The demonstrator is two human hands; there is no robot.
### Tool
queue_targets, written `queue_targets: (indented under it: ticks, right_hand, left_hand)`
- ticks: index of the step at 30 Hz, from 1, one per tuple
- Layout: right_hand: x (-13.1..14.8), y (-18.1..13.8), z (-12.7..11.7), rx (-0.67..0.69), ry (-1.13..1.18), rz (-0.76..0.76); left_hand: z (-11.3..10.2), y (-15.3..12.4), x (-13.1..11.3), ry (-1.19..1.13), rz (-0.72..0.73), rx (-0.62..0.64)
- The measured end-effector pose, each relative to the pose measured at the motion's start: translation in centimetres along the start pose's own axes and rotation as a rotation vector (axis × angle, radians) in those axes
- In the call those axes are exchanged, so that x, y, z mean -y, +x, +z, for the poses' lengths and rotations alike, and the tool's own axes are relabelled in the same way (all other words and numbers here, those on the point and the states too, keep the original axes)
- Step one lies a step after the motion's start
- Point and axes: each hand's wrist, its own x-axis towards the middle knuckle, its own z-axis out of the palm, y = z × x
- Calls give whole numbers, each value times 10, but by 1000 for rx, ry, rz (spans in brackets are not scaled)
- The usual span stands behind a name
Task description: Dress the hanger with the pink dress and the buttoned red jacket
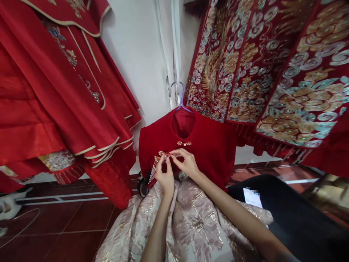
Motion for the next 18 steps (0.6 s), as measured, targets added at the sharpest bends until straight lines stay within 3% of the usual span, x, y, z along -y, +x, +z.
queue_targets:
  ticks: [18]
  right_hand:
    - [2,2,3,13,-51,2]
  left_hand:
    - [-1,1,0,21,-5,-5]
